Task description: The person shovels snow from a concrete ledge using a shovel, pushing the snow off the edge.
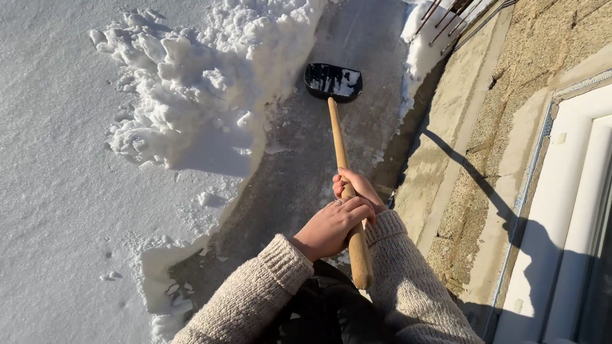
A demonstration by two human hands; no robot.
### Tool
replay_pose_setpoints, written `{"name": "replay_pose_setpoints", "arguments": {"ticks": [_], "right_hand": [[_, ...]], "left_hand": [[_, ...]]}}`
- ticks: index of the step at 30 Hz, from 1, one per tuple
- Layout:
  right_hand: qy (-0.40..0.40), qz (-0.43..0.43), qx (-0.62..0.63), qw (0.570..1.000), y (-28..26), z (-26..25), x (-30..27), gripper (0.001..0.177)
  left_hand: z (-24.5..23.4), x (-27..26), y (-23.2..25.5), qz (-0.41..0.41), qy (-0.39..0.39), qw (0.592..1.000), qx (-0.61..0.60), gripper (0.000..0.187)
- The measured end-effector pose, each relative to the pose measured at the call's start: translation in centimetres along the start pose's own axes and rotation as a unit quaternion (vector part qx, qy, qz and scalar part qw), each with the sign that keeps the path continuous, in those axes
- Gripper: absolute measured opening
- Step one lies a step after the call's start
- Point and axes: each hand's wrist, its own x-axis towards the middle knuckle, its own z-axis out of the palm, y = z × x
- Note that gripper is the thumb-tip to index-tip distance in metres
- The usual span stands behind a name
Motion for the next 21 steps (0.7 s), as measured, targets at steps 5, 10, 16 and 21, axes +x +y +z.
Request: {"name": "replay_pose_setpoints", "arguments": {"ticks": [5,10,16,21], "right_hand": [[0.06,-0.04,-0.064,0.995,6.2,-0.1,-0.5,0.032],[0.086,-0.102,-0.098,0.986,12.6,2.3,-2.7,0.034],[0.144,-0.086,-0.105,0.98,18.1,7.9,-8.7,0.024],[0.155,-0.048,-0.125,0.979,21.9,4.0,-5.3,0.021]], "left_hand": [[-1.2,-5.8,-0.4,-0.024,0.001,0.999,0.036,0.046],[-2.9,-13.1,-1.2,-0.075,0.035,0.997,0.007,0.038],[-1.3,-17.8,-3.1,-0.135,0.053,0.987,-0.073,0.033],[0.0,-19.6,-2.3,-0.192,0.033,0.971,-0.137,0.02]]}}
